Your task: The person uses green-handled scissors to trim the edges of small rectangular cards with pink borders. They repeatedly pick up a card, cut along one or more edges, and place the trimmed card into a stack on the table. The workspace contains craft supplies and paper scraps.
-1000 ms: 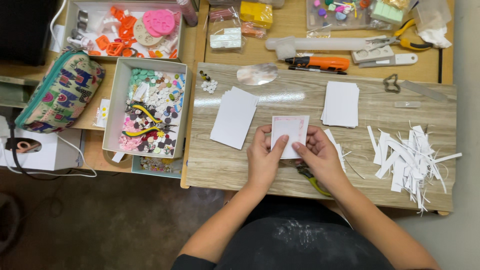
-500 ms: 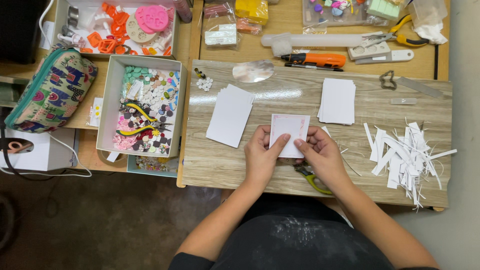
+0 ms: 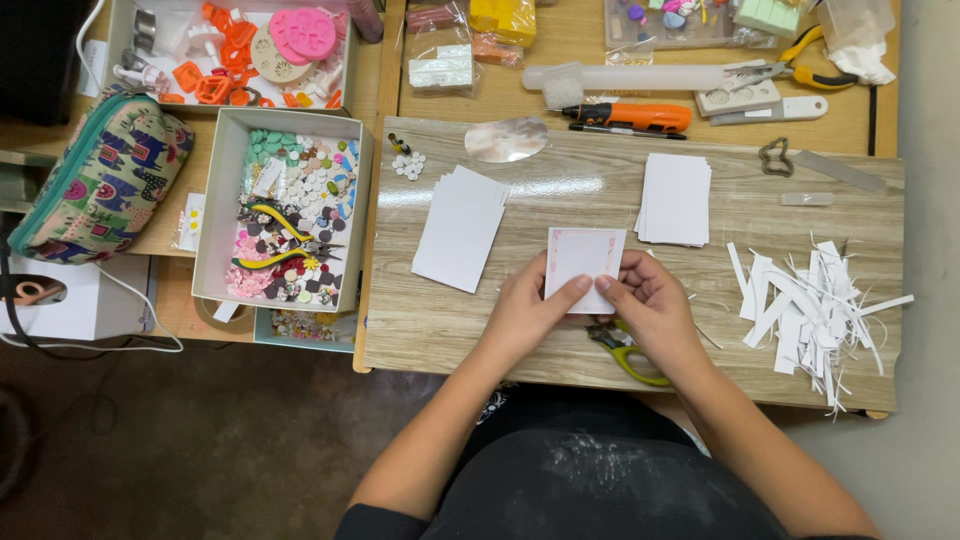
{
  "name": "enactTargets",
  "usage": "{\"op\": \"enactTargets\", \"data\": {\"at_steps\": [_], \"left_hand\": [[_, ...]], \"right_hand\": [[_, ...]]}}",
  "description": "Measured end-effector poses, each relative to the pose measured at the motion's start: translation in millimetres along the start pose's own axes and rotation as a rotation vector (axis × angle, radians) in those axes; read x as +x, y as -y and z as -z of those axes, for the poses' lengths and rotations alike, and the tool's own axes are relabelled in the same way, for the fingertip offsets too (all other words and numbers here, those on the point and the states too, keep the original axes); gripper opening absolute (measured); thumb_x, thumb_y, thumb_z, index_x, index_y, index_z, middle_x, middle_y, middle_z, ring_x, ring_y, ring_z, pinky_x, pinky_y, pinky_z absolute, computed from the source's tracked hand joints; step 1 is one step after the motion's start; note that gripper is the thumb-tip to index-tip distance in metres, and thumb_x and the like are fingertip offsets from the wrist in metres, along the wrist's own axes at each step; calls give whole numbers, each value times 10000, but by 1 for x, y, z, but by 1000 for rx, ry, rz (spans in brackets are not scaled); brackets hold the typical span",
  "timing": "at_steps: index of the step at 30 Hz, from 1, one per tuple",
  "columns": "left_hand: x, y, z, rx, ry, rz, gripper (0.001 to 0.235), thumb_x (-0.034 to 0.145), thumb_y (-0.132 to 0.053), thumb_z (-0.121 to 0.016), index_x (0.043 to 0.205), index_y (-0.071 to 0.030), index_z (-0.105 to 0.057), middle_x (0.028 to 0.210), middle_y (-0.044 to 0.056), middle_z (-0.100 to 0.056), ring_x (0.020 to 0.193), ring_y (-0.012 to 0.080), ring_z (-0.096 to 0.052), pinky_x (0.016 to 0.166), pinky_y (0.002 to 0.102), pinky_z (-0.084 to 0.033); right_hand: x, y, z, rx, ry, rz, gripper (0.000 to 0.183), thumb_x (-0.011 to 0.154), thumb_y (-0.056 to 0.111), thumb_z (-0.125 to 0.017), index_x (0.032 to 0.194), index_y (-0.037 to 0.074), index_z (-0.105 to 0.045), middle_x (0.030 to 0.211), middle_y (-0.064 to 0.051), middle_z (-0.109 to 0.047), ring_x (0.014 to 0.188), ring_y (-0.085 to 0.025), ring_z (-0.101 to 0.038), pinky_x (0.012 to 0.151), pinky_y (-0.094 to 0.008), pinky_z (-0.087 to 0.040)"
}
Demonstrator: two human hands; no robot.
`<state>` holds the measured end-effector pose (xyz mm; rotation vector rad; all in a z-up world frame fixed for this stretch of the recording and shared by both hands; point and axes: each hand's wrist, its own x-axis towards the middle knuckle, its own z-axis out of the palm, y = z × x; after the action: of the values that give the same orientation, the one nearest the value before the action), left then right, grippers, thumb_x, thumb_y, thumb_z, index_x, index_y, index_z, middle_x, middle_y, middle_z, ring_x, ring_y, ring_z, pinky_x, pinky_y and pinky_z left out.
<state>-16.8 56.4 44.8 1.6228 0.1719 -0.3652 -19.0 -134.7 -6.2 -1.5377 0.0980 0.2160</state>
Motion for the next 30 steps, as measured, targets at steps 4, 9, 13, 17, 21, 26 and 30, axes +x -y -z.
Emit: {"op": "enactTargets", "data": {"at_steps": [4,9,13,17,21,26,30], "left_hand": [[0,10,-4,68,16,-34,430,912,-455,-681,1089,-64,-654,886,199,-709,846,278,-724,736,432,-551],[-6,14,-10,15,-98,-34,610,949,-255,-638,1431,80,-471,988,246,-658,668,233,-741,657,361,-629],[-6,12,-5,-86,-183,-45,458,950,-228,-631,1309,49,-575,832,180,-675,608,233,-730,509,307,-613],[-8,5,-2,-160,-245,-74,330,947,-187,-639,1150,68,-590,738,154,-635,540,216,-705,465,286,-605],[-8,7,-6,-206,-253,-90,211,951,-197,-639,983,4,-586,662,135,-659,526,182,-695,453,264,-591],[-9,14,-9,-264,-270,-78,222,946,-211,-655,1018,-11,-593,659,138,-668,516,186,-696,437,264,-593],[-6,22,-10,-342,-289,-89,197,952,-205,-650,996,-27,-578,652,135,-670,512,176,-693,429,254,-590]], "right_hand": [[-5,0,4,-21,-6,11,226,946,70,-709,1148,-11,-648,776,-103,-677,641,-112,-660,592,-287,-621],[-29,41,7,-473,-8,157,383,865,104,-796,1241,74,-723,906,-101,-773,740,-153,-693,622,-275,-572],[-54,50,29,-961,42,280,235,875,245,-797,1084,145,-759,848,-40,-729,828,-230,-695,749,-358,-574],[-69,59,36,-1186,223,67,311,861,308,-756,1123,143,-721,941,-81,-723,969,-308,-704,837,-426,-583],[-72,52,36,-1325,252,41,399,865,295,-747,1229,155,-659,1011,-61,-663,1053,-290,-669,866,-408,-583],[-72,16,57,-1356,191,177,295,877,351,-729,1127,196,-708,940,-20,-656,986,-242,-680,840,-344,-567],[-79,24,70,-1288,144,170,282,852,409,-742,1060,219,-752,887,-9,-690,927,-232,-703,822,-347,-573]]}}
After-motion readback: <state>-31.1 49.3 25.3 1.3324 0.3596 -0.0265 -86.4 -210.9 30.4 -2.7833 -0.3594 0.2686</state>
